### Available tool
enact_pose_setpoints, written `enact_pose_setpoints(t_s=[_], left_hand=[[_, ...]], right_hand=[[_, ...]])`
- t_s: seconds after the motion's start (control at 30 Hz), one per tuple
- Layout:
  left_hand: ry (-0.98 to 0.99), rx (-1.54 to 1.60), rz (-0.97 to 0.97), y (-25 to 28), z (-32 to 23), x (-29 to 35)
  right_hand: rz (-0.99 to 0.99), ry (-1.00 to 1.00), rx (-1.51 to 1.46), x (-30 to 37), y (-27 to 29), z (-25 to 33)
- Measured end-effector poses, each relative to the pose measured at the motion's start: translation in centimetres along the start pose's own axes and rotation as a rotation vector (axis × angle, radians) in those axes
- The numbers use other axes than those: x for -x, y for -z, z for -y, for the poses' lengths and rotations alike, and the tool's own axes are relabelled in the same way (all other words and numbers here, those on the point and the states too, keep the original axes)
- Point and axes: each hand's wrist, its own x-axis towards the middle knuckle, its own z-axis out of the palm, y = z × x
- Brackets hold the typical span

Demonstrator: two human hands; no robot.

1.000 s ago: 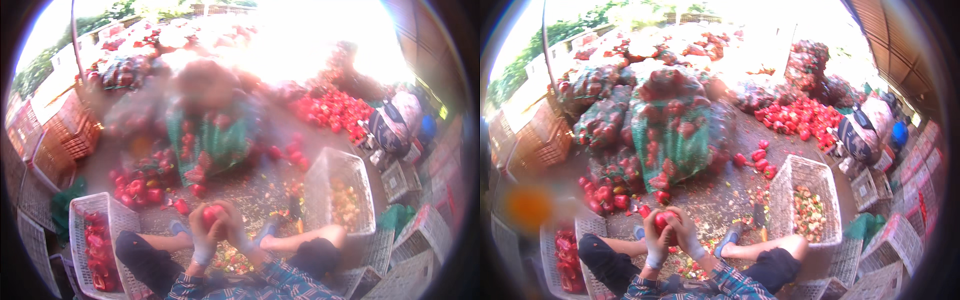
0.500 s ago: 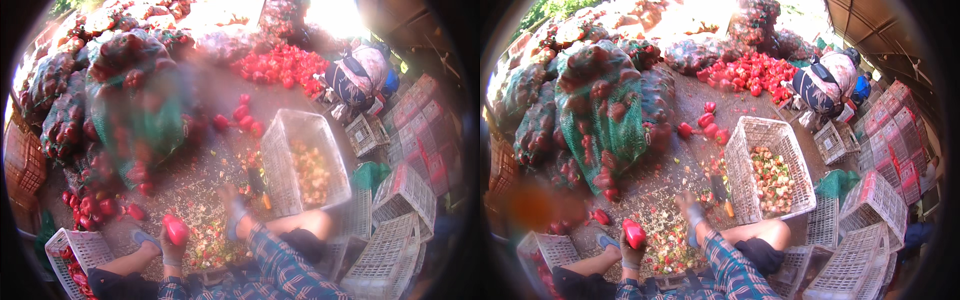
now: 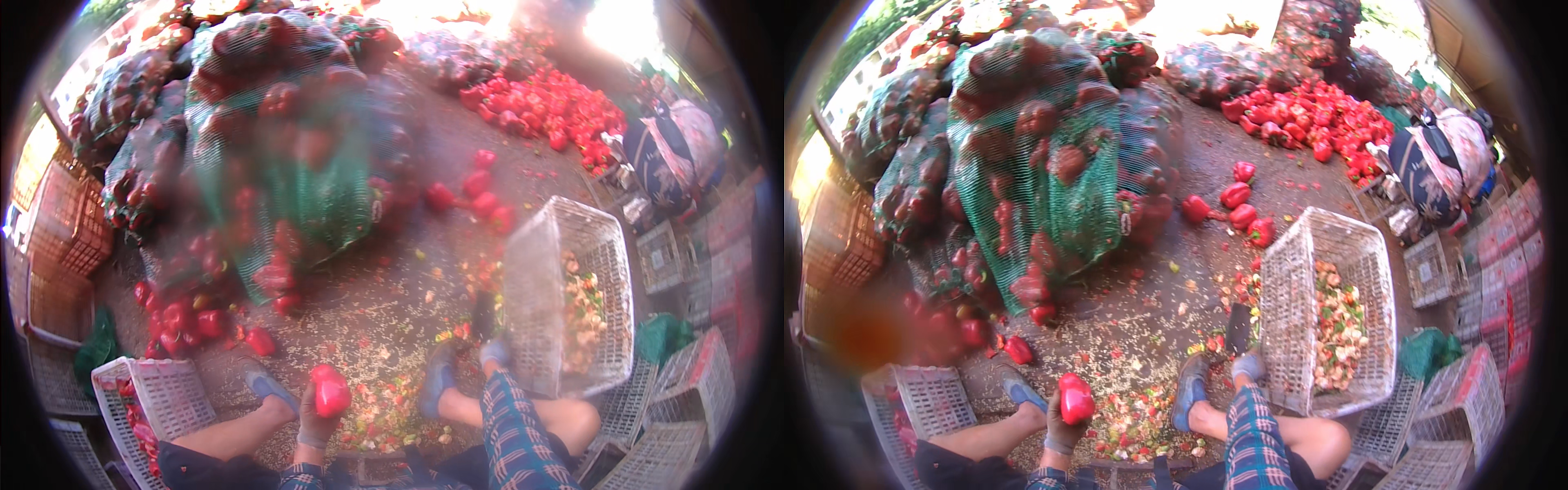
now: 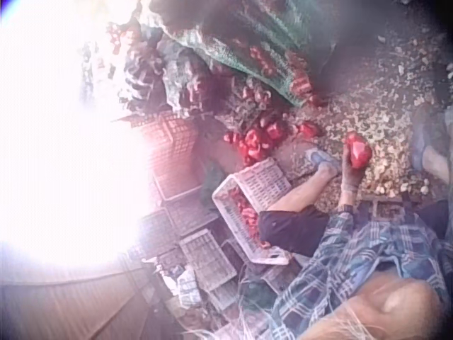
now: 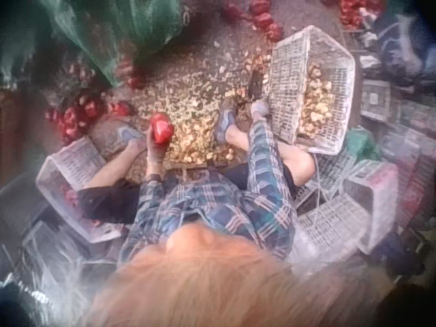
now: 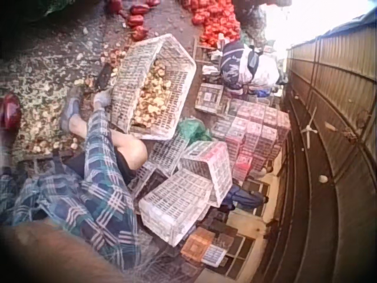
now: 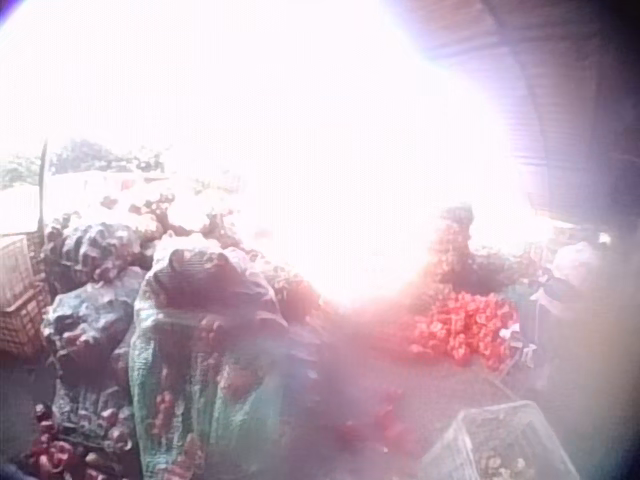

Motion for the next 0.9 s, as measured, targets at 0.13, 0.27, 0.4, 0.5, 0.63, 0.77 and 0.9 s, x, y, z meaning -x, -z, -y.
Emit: enact_pose_setpoints(t_s=[0.13,0.27,0.4,0.5,0.63,0.77,0.9], left_hand=[[-0.064,-0.032,0.015,-0.8,-0.2,-0.1],[-0.096,0.014,0.008,0.0,-1.0,0.1],[-0.071,-0.031,0.007,-2.6,-0.2,-0.8],[-0.095,-0.081,-0.198,-3.3,-0.9,0.5],[-0.127,-0.199,-0.228,-2.6,-1.6,1.2],[-0.179,-0.226,-0.288,-2.3,-1.9,1.4],[-0.177,-0.184,-0.365,-0.6,-2.2,1.4]], right_hand=[[-0.004,0.127,-0.196,-1.4,-1.2,-1.9],[0.215,0.241,-0.541,-1.6,0.1,-1.0],[0.295,0.376,-0.855,-2.2,4.0,-3.3],[-0.039,0.517,-0.818,6.1,8.0,2.6],[-0.327,0.877,-0.628,19.1,13.7,8.0],[-0.229,1.406,-0.504,31.3,18.0,8.3],[-0.167,1.707,-0.38,36.8,18.4,7.7]])
